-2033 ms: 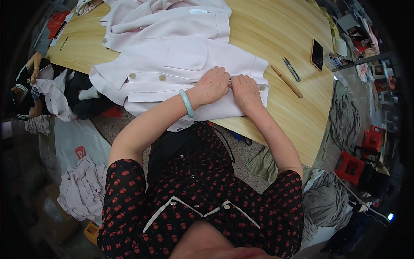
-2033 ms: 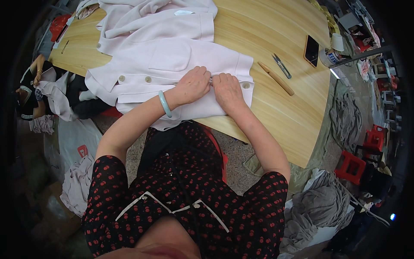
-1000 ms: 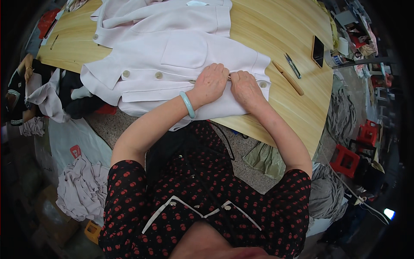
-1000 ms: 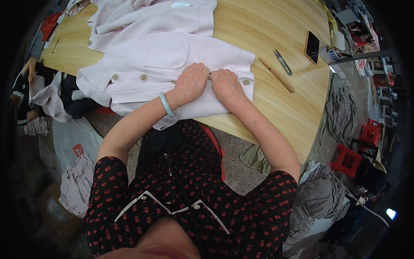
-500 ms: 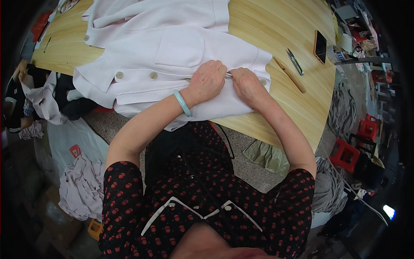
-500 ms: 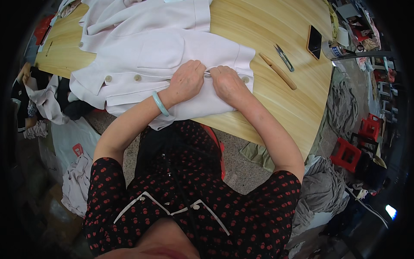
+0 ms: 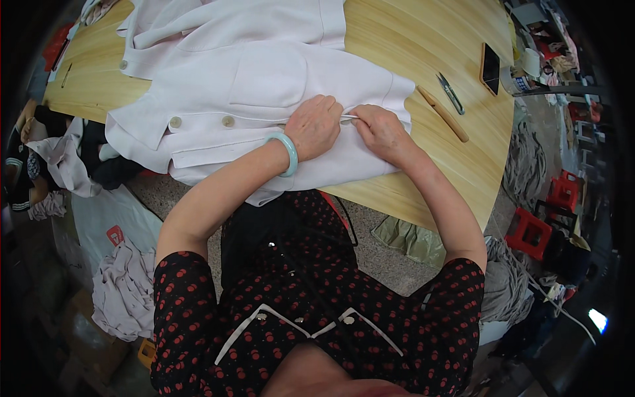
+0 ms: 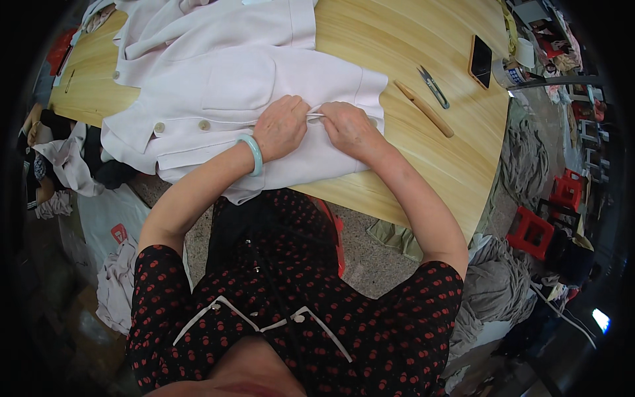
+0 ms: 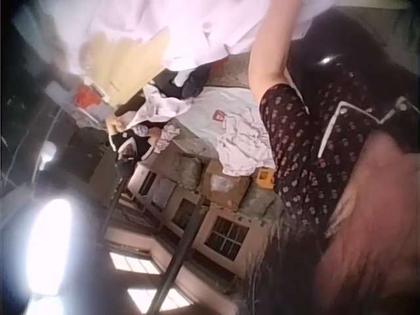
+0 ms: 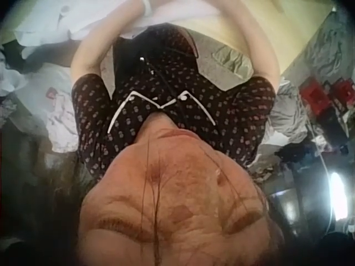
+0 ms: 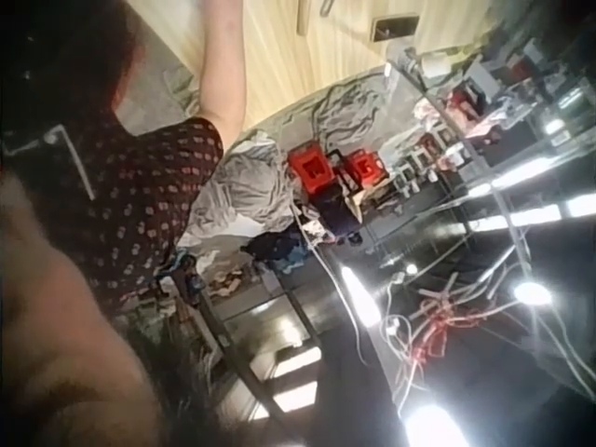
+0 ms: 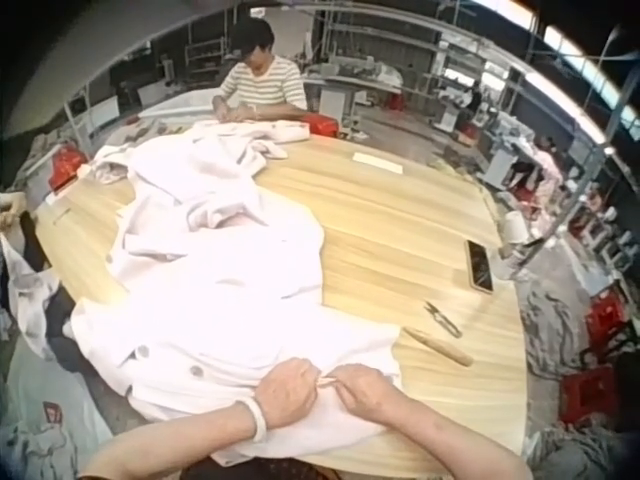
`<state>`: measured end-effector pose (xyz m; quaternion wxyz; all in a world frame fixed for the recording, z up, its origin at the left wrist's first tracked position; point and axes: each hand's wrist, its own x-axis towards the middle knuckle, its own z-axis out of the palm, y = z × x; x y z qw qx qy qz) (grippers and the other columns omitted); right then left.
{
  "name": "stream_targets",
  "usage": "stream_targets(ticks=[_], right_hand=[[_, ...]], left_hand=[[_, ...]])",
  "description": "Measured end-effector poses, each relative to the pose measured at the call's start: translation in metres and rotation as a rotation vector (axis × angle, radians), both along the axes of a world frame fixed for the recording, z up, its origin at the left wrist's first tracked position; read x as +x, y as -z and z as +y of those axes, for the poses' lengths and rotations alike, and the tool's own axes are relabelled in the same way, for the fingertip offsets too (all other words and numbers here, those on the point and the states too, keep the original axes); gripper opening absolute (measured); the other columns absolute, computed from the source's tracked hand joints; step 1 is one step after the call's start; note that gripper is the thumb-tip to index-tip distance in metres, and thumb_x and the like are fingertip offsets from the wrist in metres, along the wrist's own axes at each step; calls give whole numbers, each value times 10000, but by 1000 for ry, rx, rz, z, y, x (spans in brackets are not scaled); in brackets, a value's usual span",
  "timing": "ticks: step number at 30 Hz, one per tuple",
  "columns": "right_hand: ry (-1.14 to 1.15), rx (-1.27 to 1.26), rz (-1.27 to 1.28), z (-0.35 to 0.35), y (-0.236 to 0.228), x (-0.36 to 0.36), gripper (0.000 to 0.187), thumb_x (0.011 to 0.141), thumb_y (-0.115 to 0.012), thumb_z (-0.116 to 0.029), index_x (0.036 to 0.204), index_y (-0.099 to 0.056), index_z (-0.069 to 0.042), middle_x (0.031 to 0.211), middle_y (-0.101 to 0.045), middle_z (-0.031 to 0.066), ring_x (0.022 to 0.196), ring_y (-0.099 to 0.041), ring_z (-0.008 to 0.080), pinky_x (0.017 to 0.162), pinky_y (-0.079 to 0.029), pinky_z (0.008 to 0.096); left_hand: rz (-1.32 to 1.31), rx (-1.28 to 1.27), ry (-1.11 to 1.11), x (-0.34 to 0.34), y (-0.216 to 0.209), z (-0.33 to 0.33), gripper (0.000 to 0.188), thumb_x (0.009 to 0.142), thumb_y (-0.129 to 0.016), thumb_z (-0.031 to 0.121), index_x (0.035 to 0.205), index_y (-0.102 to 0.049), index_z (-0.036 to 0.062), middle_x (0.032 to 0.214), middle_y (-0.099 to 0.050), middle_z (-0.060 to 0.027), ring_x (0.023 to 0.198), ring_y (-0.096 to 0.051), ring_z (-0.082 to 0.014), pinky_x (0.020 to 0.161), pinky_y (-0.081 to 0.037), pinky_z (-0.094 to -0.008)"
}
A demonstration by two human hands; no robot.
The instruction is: Trim loose threads from a garment using clippers and fold it neatly on a workbench.
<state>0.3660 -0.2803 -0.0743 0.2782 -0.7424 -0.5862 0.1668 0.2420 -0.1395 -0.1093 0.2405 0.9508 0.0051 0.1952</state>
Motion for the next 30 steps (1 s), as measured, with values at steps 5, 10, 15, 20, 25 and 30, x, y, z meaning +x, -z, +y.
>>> stream_targets(ticks=[5, 10, 15, 20, 25, 30], right_hand=[[1, -14, -5, 2, 2, 4, 125, 849, -513, -79, 919, -568, 9, 796, -589, 202, 762, -566, 379, 686, -454, 413], [53, -118, 123, 5, -2, 10, 137, 846, -552, -106, 935, -573, -3, 796, -605, 178, 729, -585, 325, 671, -457, 364], [133, -95, 169, 4, -3, 8, 161, 832, -588, -131, 931, -572, -5, 815, -619, 158, 722, -598, 265, 672, -463, 323], [186, -14, 173, 0, -4, -1, 162, 824, -589, -123, 943, -578, -14, 831, -620, 154, 736, -597, 290, 684, -467, 331], [207, 143, -77, -1, 10, -10, 183, 795, -638, -123, 931, -585, -12, 847, -612, 143, 807, -588, 301, 711, -461, 356], [236, 386, -395, -4, -1, -35, 189, 746, -703, -120, 855, -589, -16, 796, -593, 129, 786, -566, 292, 689, -444, 372]], left_hand=[[21, -47, 40, 0, -2, -3, 142, 714, -552, 21, 844, -495, 13, 803, -492, -138, 798, -509, -314, 709, -427, -409], [44, -94, 47, 0, -3, 3, 90, 767, -534, 58, 837, -503, 11, 794, -505, -141, 787, -520, -318, 715, -433, -417], [85, -181, 85, 1, -8, 11, 108, 830, -520, 121, 830, -522, 13, 792, -535, -149, 797, -544, -322, 734, -443, -422], [371, -224, 40, 15, -14, 17, 191, 880, -481, 158, 880, -564, -14, 834, -593, -207, 814, -571, -380, 743, -434, -476], [434, -176, 85, 20, -19, 21, 245, 893, -470, 191, 863, -591, -20, 837, -607, -226, 822, -581, -393, 752, -444, -480], [387, -142, 1, 16, -17, 16, 261, 895, -472, 206, 873, -599, -21, 850, -611, -232, 848, -584, -393, 772, -447, -474]])
